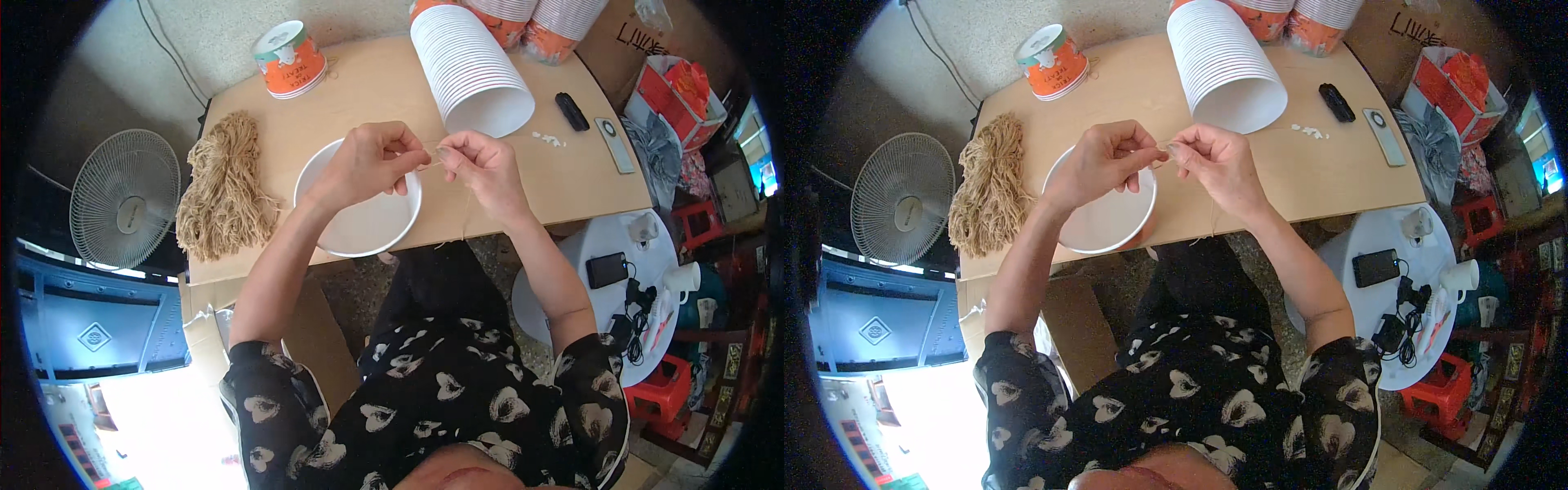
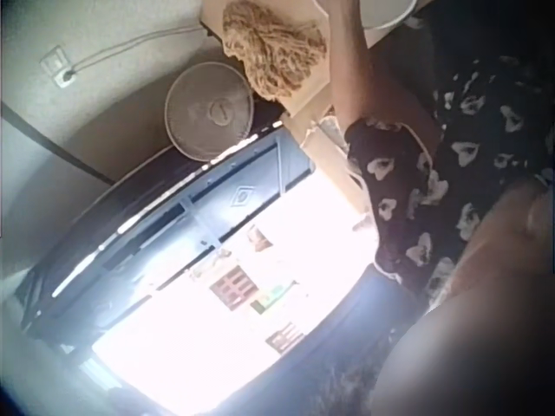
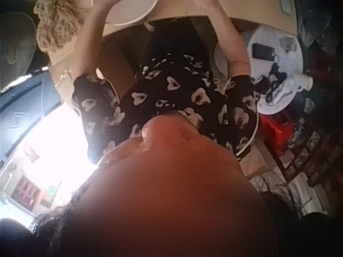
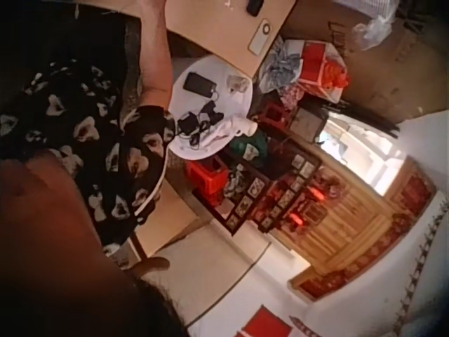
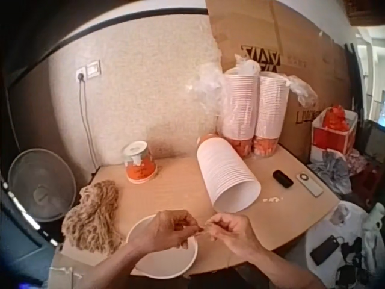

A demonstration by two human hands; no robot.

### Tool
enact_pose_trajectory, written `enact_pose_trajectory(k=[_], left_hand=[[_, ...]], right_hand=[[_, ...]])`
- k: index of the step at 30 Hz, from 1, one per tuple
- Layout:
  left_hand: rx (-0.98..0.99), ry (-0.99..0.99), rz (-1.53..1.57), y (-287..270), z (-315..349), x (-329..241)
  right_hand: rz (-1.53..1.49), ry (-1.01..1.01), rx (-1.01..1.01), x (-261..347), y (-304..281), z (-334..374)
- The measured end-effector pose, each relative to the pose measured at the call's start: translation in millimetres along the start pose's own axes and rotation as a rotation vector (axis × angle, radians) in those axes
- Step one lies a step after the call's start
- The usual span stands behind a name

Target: Attach string handles to small paper buckets at a workstation.

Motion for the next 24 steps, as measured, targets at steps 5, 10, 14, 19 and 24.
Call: enact_pose_trajectory(k=[5,10,14,19,24], left_hand=[[0.144,0.010,0.232,8,-4,6],[0.183,0.021,0.345,10,-6,13],[0.189,0.026,0.317,7,-7,14],[0.196,0.000,0.284,8,-7,9],[0.227,0.004,0.246,7,-5,11]], right_hand=[[-0.073,-0.057,0.041,15,7,3],[0.258,-0.090,0.004,28,-6,17],[0.789,-0.398,-0.165,43,-2,28],[0.867,-0.512,-0.199,40,1,26],[0.904,-0.544,-0.191,38,0,21]])
Point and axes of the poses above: each hand's wrist, its own z-axis away from the middle knuckle, its own y-axis out of the palm, x = y × z, the point moved 5 cm from there along -z, towards the middle knuckle, and after that the axes turned 7 degrees about y, right-handed, at the moved point
